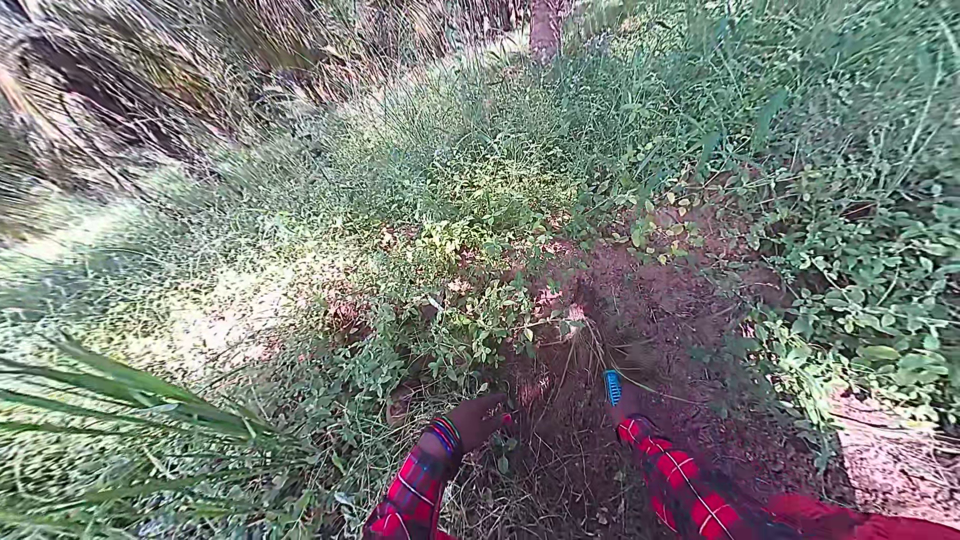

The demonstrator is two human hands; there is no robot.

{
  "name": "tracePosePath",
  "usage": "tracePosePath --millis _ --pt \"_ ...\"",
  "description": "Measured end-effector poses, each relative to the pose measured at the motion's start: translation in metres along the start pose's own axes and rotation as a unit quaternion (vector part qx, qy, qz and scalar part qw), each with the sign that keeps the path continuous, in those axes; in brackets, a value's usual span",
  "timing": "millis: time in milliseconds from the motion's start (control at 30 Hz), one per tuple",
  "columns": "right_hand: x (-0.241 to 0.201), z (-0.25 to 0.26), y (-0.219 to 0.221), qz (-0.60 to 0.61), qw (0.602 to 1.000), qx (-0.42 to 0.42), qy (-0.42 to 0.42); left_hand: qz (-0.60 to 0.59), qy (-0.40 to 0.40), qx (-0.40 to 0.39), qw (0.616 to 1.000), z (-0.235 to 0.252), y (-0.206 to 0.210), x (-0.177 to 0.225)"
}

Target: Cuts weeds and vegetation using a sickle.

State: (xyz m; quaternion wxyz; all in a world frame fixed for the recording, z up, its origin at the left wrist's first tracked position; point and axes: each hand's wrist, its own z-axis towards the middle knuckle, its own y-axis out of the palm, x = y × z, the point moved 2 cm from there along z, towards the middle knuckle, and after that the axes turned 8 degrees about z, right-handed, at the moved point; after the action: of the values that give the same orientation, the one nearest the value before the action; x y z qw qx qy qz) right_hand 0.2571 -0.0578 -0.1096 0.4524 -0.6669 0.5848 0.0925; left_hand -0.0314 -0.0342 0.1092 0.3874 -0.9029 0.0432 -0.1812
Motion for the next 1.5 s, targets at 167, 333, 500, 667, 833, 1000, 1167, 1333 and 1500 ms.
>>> tracePosePath --millis 167,333,500,667,833,1000,1167,1333,1500 --pt "0.018 -0.062 0.039 0.173 0.984 -0.028 0.044 0.019 0.004 0.002 1.0 0.01 0.003 -0.002" --pt "-0.026 -0.132 0.06 0.098 0.976 -0.193 0.009 0.041 -0.054 0.049 0.997 0.03 0.015 -0.032" --pt "-0.052 -0.184 0.076 -0.141 0.919 -0.311 -0.198 0.018 -0.149 0.201 0.968 0.015 0.005 -0.047" --pt "-0.05 -0.16 0.054 0.026 0.974 -0.185 -0.126 0.001 -0.159 0.27 0.95 -0.007 0.003 -0.044" --pt "-0.032 -0.11 0.019 0.122 0.992 -0.034 -0.015 0.055 -0.044 0.081 0.994 0.001 0.006 -0.032" --pt "-0.048 -0.063 0.005 0.124 0.992 -0.002 0.015 0.055 -0.019 0.026 0.998 0.011 0.004 -0.025" --pt "-0.089 -0.035 0.008 0.12 0.992 0.023 -0.036 0.014 -0.014 0.026 0.999 0.013 0.007 -0.035" --pt "-0.061 -0.035 0.033 0.078 0.996 -0.049 0.005 0.013 -0.022 0.005 1.0 0.015 0.009 -0.038" --pt "-0.002 -0.047 0.047 0.148 0.987 -0.06 0.029 0.014 -0.022 0.001 1.0 0.013 0.007 -0.029"
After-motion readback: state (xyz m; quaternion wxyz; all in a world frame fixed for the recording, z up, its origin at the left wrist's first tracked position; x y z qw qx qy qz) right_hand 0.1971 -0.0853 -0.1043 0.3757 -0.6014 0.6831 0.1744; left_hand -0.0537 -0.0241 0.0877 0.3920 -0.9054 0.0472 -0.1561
